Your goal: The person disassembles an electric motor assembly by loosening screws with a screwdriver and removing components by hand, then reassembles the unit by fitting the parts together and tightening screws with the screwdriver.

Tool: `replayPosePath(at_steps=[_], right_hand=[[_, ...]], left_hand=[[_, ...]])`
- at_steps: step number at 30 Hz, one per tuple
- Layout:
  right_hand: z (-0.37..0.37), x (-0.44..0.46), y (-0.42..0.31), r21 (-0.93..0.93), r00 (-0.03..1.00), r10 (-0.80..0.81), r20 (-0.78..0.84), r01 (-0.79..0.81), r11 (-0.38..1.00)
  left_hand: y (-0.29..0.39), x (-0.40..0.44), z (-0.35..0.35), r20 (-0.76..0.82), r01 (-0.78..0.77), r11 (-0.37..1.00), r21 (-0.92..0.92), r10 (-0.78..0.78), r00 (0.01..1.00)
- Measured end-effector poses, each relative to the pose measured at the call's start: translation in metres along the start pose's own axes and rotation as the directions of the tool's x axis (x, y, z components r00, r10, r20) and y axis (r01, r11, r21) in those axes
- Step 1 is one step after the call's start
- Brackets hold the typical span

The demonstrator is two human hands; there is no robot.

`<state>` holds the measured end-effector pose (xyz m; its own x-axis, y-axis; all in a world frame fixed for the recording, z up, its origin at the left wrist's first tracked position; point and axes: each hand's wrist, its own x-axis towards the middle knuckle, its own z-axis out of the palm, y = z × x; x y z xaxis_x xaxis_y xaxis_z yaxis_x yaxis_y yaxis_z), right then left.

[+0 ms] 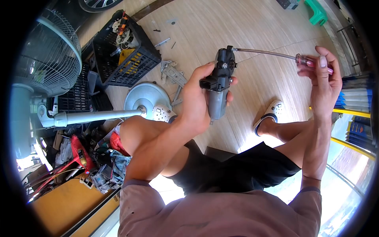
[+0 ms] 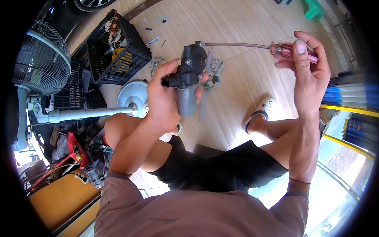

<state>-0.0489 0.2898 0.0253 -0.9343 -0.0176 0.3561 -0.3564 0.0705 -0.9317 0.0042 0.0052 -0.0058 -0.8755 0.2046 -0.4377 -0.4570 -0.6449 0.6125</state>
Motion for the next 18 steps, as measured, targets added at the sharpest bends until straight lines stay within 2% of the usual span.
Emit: replayPosePath(at_steps=[3,5,7,9,11,13,15,17,18], right_hand=[[0.016,0.002,0.002,0.074,0.989,-0.145,-0.007,0.146,0.987],[0.017,0.002,0.002,0.124,0.988,-0.154,0.019,0.15,0.981],[0.011,-0.001,0.002,0.195,0.994,-0.07,0.08,0.053,0.979],[0.001,-0.002,-0.002,-0.077,0.996,0.07,0.047,-0.066,0.995],[-0.001,-0.002,-0.003,-0.135,0.991,0.129,0.026,-0.124,0.983],[0.001,0.0,-0.001,0.013,0.993,0.113,0.039,-0.114,0.993],[0.018,0.0,-0.002,0.069,0.997,-0.069,0.02,0.068,0.995],[0.022,0.0,-0.001,0.074,0.991,-0.129,0.046,0.125,0.989],[0.016,-0.001,0.0,0.047,0.992,-0.099,0.082,0.095,0.994]], left_hand=[[-0.001,0.001,0.002,-0.032,-0.004,1.0,0.01,0.004,0.999],[-0.001,0.001,0.002,-0.05,-0.002,1.0,0.004,0.003,0.999],[-0.001,0.001,0.002,-0.055,0.001,1.0,-0.007,-0.002,0.999],[-0.001,0.002,0.002,-0.052,-0.004,1.0,0.001,0.004,0.999],[-0.003,0.002,0.0,-0.05,-0.004,1.0,0.004,0.004,0.999],[-0.003,0.003,-0.003,-0.042,0.003,1.0,0.003,-0.003,0.999],[-0.003,0.003,-0.003,-0.052,0.007,1.0,0.003,-0.007,0.999],[-0.003,0.001,-0.003,-0.065,0.008,1.0,0.004,-0.008,0.998],[-0.003,0.001,-0.003,-0.07,0.009,1.0,0.006,-0.008,0.998]])
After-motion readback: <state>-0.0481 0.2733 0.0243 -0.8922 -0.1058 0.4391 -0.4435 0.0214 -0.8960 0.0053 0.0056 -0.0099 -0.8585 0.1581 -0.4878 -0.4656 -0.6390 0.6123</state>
